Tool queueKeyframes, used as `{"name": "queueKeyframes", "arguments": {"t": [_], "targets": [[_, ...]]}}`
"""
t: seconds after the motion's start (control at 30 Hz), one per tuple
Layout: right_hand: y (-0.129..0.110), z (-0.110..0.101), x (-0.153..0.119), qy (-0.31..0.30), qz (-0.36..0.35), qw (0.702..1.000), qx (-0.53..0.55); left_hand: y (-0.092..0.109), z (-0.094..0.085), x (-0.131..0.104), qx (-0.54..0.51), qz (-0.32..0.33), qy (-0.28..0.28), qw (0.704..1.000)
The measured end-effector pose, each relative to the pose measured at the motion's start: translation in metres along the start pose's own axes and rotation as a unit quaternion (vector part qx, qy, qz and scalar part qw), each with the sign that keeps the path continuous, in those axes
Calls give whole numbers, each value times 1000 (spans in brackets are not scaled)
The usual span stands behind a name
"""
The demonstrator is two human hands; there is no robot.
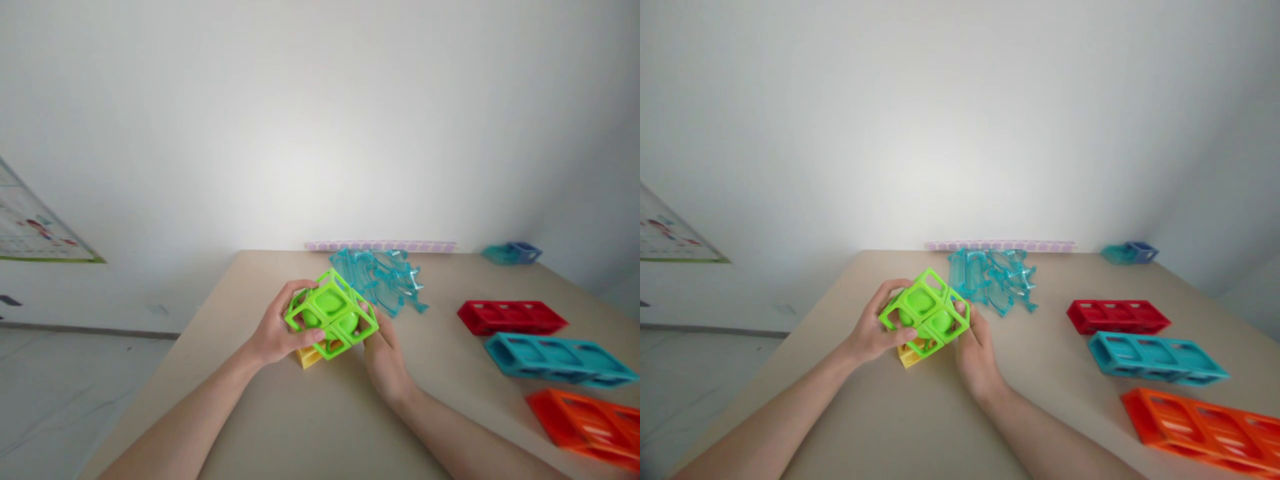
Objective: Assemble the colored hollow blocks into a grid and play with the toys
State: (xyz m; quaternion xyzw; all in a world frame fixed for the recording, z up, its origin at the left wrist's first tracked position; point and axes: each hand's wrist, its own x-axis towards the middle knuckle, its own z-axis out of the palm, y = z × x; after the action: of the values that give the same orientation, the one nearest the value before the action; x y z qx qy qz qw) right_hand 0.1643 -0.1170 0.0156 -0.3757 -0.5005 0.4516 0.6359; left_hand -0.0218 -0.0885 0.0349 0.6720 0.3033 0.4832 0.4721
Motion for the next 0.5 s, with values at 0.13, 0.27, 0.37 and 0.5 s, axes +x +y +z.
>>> {"name": "queueKeyframes", "arguments": {"t": [0.13,0.27,0.37,0.5], "targets": [[-1,-2,-3,-37,-13,999,-33,0,1,1,-32,-15,18,999],[1,-7,-8,-77,-8,996,-33,2,5,2,-96,-7,33,995],[1,-10,-8,-83,-41,995,-37,2,7,3,-97,3,66,993],[-3,-11,-4,-90,-67,990,-91,3,7,4,-65,-8,84,994]]}}
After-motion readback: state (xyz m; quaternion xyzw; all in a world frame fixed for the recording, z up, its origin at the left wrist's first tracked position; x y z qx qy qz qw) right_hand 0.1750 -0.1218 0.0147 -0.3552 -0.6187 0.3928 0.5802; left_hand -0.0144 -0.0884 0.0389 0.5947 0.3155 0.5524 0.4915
